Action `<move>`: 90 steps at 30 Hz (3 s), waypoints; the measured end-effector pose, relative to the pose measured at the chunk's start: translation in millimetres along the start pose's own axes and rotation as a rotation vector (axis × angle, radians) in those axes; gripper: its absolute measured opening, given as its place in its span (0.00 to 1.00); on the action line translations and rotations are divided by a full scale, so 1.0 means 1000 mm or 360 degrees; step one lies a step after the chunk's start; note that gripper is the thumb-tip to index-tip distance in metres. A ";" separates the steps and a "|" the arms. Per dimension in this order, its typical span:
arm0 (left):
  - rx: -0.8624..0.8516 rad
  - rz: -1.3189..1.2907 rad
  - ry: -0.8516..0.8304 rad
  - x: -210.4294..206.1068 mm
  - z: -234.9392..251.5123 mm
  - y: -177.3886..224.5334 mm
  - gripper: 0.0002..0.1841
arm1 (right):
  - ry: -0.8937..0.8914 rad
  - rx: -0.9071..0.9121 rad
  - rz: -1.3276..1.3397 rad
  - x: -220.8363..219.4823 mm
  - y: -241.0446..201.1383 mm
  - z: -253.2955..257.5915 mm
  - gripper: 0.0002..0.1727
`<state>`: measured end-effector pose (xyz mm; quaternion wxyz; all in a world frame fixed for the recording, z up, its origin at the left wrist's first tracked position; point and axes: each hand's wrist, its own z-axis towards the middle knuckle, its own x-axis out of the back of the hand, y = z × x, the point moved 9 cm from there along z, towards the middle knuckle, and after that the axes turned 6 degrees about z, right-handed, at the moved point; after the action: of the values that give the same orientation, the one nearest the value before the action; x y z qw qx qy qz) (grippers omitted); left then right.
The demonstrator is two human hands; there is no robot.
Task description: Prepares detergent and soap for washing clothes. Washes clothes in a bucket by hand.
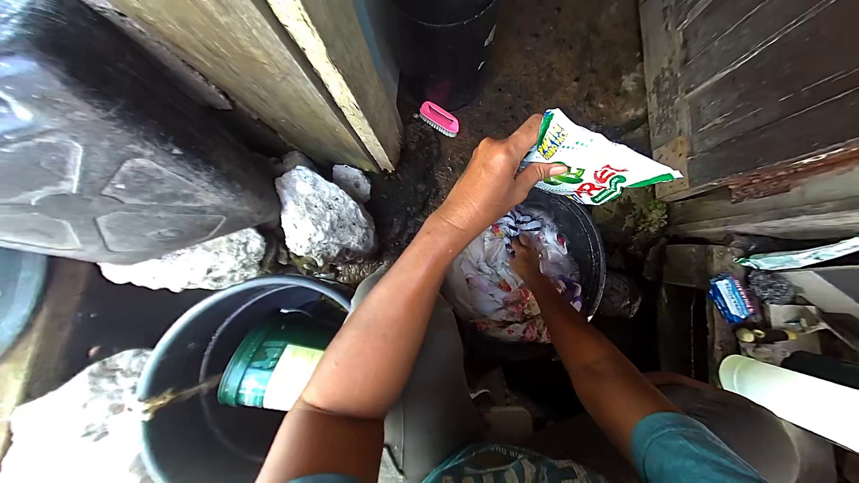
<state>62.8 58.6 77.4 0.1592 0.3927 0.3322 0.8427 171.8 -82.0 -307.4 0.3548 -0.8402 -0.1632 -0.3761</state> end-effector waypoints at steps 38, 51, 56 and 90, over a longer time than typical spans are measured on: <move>0.0029 0.0142 0.0160 0.013 -0.001 -0.007 0.20 | 0.0007 -0.0130 0.0350 0.103 0.003 0.013 0.28; -0.0074 0.0398 -0.0190 -0.057 -0.007 0.022 0.17 | -0.0133 0.0433 0.0087 -0.030 -0.065 -0.091 0.17; -0.0091 0.0452 -0.0169 -0.065 -0.010 0.024 0.16 | -0.0239 0.0384 0.0033 -0.046 -0.068 -0.104 0.18; 0.0054 0.0550 0.0026 -0.025 -0.006 -0.001 0.17 | -0.0118 -0.0133 0.0605 0.109 0.023 -0.062 0.19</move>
<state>74.6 43.8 60.2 0.0026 0.4397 0.2752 0.8549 224.8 -142.0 -208.0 0.3779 -0.8832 0.0013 -0.2776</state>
